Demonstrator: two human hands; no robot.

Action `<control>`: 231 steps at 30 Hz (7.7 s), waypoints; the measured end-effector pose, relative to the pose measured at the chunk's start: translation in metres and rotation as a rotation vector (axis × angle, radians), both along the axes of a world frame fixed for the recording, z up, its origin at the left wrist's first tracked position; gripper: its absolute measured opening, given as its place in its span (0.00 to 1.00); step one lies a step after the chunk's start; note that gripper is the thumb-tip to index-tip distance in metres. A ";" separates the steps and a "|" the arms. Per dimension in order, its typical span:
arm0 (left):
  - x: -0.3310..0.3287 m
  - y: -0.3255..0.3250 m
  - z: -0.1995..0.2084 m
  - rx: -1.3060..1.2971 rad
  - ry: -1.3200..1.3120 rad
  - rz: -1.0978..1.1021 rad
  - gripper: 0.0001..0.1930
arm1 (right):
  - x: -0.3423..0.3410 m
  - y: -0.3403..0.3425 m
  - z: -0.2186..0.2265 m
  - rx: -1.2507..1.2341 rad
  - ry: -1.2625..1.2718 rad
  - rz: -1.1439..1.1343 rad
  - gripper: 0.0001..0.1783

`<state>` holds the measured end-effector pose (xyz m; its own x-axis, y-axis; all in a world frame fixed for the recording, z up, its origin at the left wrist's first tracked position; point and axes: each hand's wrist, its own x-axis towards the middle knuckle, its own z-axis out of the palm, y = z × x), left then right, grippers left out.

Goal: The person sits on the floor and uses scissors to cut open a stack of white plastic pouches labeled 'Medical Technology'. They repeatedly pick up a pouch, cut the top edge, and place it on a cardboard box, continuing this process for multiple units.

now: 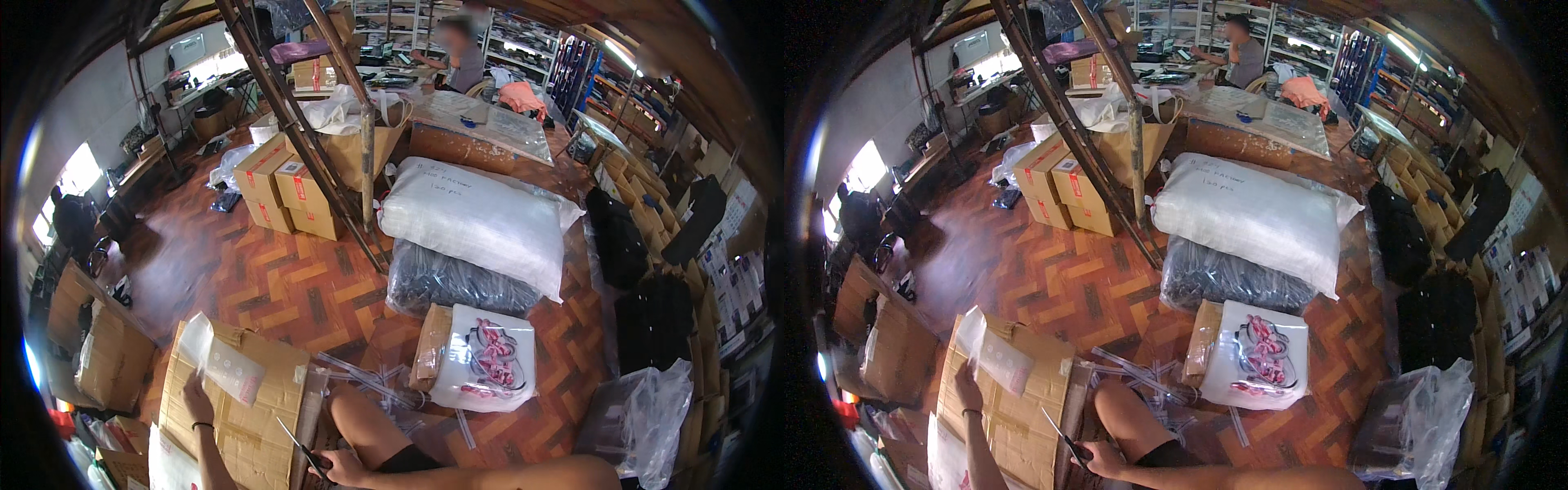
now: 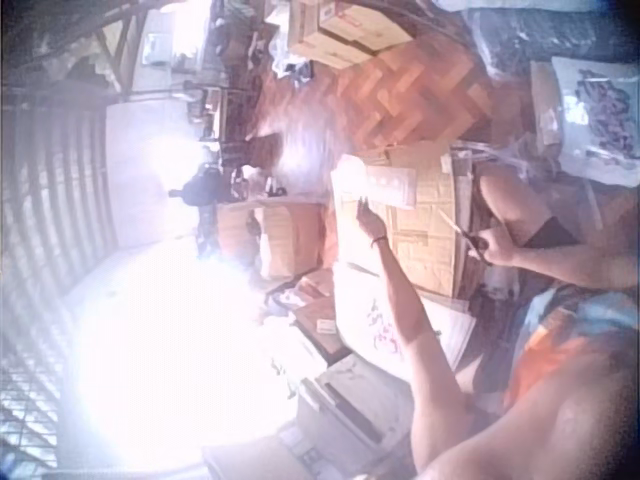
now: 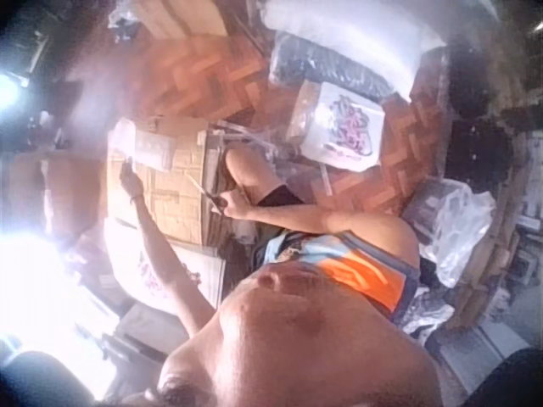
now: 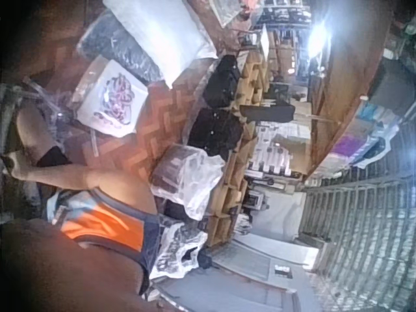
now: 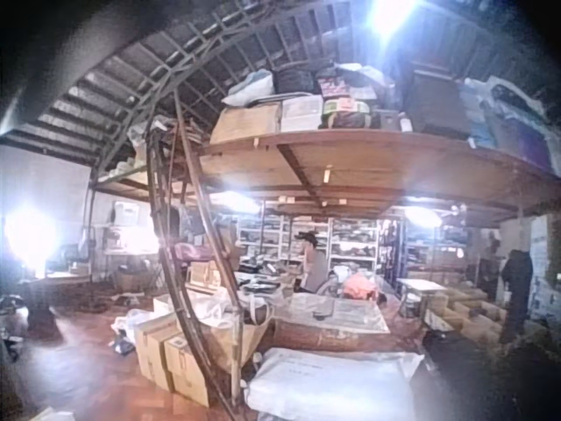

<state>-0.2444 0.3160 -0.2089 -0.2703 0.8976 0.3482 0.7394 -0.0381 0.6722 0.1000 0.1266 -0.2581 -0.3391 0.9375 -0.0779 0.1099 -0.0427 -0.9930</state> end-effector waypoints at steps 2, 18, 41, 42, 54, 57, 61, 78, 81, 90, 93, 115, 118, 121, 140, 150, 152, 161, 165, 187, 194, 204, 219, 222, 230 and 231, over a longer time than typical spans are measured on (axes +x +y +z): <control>0.037 -0.020 0.053 -0.012 0.143 0.023 0.17 | 0.014 0.002 0.001 -0.020 -0.031 -0.025 0.26; 0.235 -0.264 -0.033 0.071 -0.032 0.203 0.05 | 0.022 0.000 -0.021 -0.460 0.340 -0.181 0.19; 0.239 -0.274 -0.027 0.175 0.095 0.368 0.08 | 0.020 0.004 0.011 -0.314 0.315 -0.288 0.21; 0.240 -0.274 -0.027 0.169 0.103 0.374 0.08 | 0.016 0.002 0.014 -0.312 0.250 -0.284 0.20; 0.246 -0.295 -0.040 0.019 -0.596 0.715 0.12 | -0.024 0.001 0.031 -0.327 0.267 -0.359 0.16; 0.247 -0.294 -0.010 0.063 -1.562 0.551 0.10 | -0.018 0.004 0.042 -0.343 0.325 -0.292 0.16; 0.209 -0.288 -0.012 0.272 -1.576 0.326 0.08 | -0.012 -0.003 0.069 -0.378 0.385 -0.132 0.17; 0.172 -0.375 0.134 0.224 -1.188 -0.001 0.20 | -0.043 -0.004 0.186 -0.117 0.439 0.337 0.22; 0.173 -0.381 0.166 0.343 -1.114 0.212 0.20 | -0.047 -0.008 0.184 -0.059 0.549 0.440 0.25; 0.168 -0.358 0.175 0.860 -1.455 0.373 0.17 | -0.039 -0.071 0.172 -0.004 0.438 0.834 0.35; 0.172 -0.361 0.181 0.879 -1.229 0.499 0.14 | -0.036 -0.087 0.175 0.022 0.307 0.886 0.33; 0.174 -0.399 0.202 0.807 -0.821 0.657 0.12 | -0.064 -0.116 0.187 0.377 0.239 0.910 0.32; 0.176 -0.397 0.201 0.792 -0.757 0.642 0.12 | -0.064 -0.115 0.192 0.344 0.211 0.887 0.30; 0.179 -0.395 0.197 0.802 -0.771 0.635 0.13 | -0.066 -0.111 0.192 0.397 0.197 0.874 0.29; 0.189 -0.387 0.199 0.726 -0.623 0.664 0.15 | -0.062 -0.102 0.195 0.522 0.117 0.790 0.28; 0.193 -0.385 0.199 0.774 -0.654 0.633 0.18 | -0.058 -0.102 0.190 0.565 0.110 0.751 0.30; 0.195 -0.385 0.202 0.783 -0.676 0.636 0.18 | -0.058 -0.103 0.190 0.569 0.124 0.750 0.30; 0.198 -0.386 0.205 0.781 -0.720 0.607 0.19 | -0.058 -0.101 0.195 0.541 0.154 0.770 0.29; 0.199 -0.386 0.207 0.755 -0.737 0.629 0.20 | -0.058 -0.100 0.196 0.538 0.152 0.772 0.29; 0.212 -0.383 0.202 0.747 -0.781 0.590 0.20 | -0.069 -0.087 0.198 0.561 0.213 0.756 0.32; 0.219 -0.387 0.203 0.688 -0.823 0.598 0.20 | -0.071 -0.085 0.193 0.588 0.252 0.728 0.32; 0.221 -0.397 0.207 0.649 -0.840 0.543 0.20 | -0.069 -0.079 0.198 0.671 0.222 0.713 0.34; 0.233 -0.401 0.201 0.624 -0.893 0.552 0.20 | -0.065 -0.077 0.196 0.631 0.128 0.716 0.32; 0.235 -0.401 0.199 0.599 -0.883 0.551 0.20 | -0.066 -0.072 0.188 0.689 0.173 0.686 0.32; 0.200 -0.409 0.199 0.678 -0.564 0.725 0.16 | -0.054 -0.076 0.196 0.523 0.123 0.788 0.29; 0.192 -0.410 0.198 0.697 -0.590 0.728 0.16 | -0.050 -0.075 0.196 0.484 0.133 0.835 0.29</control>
